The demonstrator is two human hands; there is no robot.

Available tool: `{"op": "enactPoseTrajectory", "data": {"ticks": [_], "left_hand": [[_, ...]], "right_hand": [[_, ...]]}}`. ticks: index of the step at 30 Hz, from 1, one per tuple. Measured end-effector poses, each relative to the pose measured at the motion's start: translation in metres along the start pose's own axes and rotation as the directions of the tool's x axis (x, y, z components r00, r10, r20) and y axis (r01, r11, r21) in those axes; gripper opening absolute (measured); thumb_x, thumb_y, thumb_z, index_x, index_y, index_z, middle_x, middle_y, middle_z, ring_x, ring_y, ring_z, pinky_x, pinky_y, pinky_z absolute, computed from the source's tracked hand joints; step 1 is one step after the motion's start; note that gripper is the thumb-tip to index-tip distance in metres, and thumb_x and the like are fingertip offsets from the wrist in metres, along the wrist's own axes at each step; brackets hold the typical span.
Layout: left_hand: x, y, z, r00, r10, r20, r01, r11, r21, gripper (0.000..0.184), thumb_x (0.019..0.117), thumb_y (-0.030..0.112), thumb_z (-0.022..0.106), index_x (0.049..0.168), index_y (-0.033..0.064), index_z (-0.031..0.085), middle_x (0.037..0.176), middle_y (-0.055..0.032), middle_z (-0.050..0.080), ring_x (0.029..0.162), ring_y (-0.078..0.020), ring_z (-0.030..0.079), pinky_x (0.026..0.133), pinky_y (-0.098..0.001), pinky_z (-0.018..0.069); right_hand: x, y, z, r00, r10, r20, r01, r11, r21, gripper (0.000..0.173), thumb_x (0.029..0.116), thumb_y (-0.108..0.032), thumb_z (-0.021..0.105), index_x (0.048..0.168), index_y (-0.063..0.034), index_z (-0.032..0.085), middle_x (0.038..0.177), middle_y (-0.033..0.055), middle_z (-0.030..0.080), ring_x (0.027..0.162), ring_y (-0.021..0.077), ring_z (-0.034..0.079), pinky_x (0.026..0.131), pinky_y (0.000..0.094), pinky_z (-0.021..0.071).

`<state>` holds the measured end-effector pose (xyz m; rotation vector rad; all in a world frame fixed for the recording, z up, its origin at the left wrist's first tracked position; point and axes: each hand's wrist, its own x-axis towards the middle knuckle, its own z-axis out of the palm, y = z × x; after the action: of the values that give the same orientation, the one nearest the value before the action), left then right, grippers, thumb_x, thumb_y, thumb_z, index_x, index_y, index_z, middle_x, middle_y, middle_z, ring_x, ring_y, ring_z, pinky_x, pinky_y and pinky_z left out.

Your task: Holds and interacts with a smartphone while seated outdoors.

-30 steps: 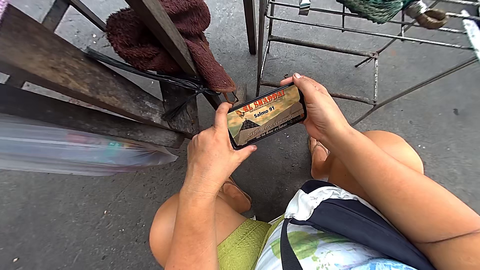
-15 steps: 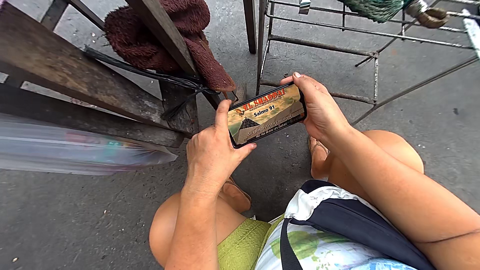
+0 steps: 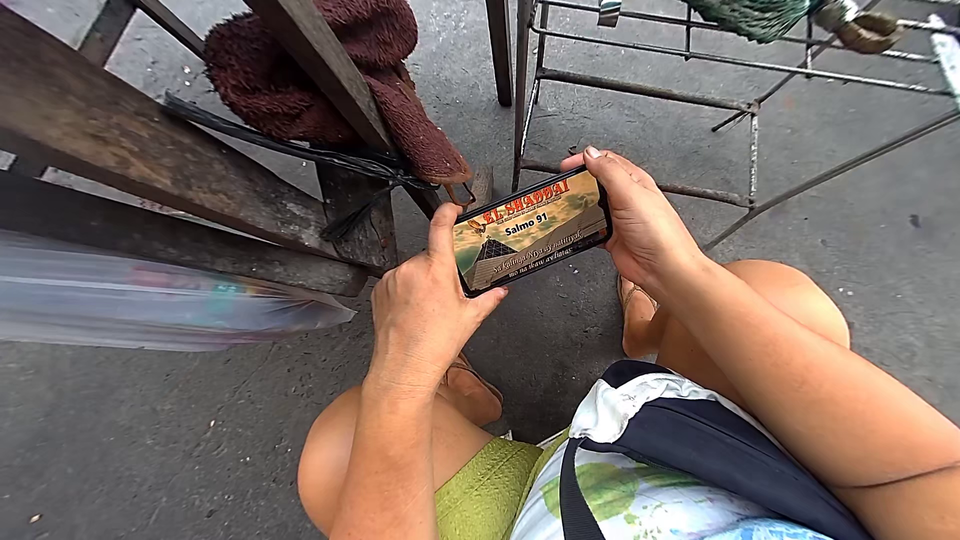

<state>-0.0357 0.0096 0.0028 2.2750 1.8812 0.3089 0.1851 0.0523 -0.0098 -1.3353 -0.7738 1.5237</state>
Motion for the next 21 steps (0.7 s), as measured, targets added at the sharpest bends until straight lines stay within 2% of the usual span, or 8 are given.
{"op": "enactPoseTrajectory", "data": {"ticks": [7,12,14,18,21], "left_hand": [[-0.0007,0.0002,-0.0005,1.000,-0.012,0.008,0.012,1.000,0.003,0.099,0.0698,0.045,0.091,0.150,0.0142,0.042,0.066,-0.0134,0.060,0.056,-0.0359,0.059,0.052,-0.0550,0.0452],[-0.0006,-0.0015,-0.0006,1.000,-0.014,0.007,0.014,1.000,0.011,0.100,0.0698,0.048,0.091,0.150,0.0140,0.042,0.066,-0.0136,0.060,0.056,-0.0359,0.059,0.052,-0.0550,0.0454],[-0.0006,-0.0019,-0.0014,1.000,-0.017,0.013,0.017,1.000,0.013,0.100,0.0698,0.047,0.091,0.151,0.0147,0.042,0.067,-0.0137,0.061,0.057,-0.0361,0.060,0.053,-0.0555,0.0460],[-0.0007,-0.0055,-0.0034,1.000,-0.019,0.018,0.019,1.000,-0.004,0.101,0.0693,0.046,0.092,0.151,0.0149,0.041,0.067,-0.0136,0.061,0.057,-0.0355,0.059,0.054,-0.0558,0.0456],[0.0000,-0.0076,-0.0057,0.999,-0.026,0.027,0.028,0.999,-0.045,0.101,0.0692,0.045,0.092,0.152,0.0167,0.041,0.069,-0.0137,0.061,0.058,-0.0343,0.059,0.054,-0.0554,0.0461]], "right_hand": [[-0.0011,0.0002,0.0001,1.000,-0.008,0.014,0.008,1.000,-0.006,0.034,0.1115,-0.033,0.038,0.122,-0.0120,0.062,0.106,0.0078,0.069,0.096,0.0186,0.070,0.081,0.0383,0.0600],[-0.0015,0.0011,-0.0003,0.998,-0.031,0.045,0.032,0.999,-0.006,0.026,0.1092,-0.026,0.044,0.122,-0.0111,0.061,0.105,0.0077,0.068,0.094,0.0175,0.070,0.079,0.0365,0.0606],[-0.0020,0.0012,0.0001,0.998,-0.039,0.057,0.039,0.999,-0.008,0.023,0.1047,-0.018,0.048,0.123,-0.0101,0.060,0.103,0.0084,0.068,0.090,0.0173,0.070,0.076,0.0353,0.0609],[-0.0036,0.0008,-0.0002,0.992,-0.056,0.113,0.058,0.998,-0.018,0.039,0.0919,-0.005,0.054,0.131,-0.0080,0.056,0.109,0.0106,0.066,0.091,0.0188,0.069,0.076,0.0359,0.0615],[-0.0040,-0.0004,-0.0012,0.988,-0.060,0.144,0.063,0.998,-0.017,0.043,0.0902,-0.001,0.056,0.133,-0.0073,0.054,0.112,0.0112,0.066,0.094,0.0187,0.070,0.078,0.0357,0.0618]]}}
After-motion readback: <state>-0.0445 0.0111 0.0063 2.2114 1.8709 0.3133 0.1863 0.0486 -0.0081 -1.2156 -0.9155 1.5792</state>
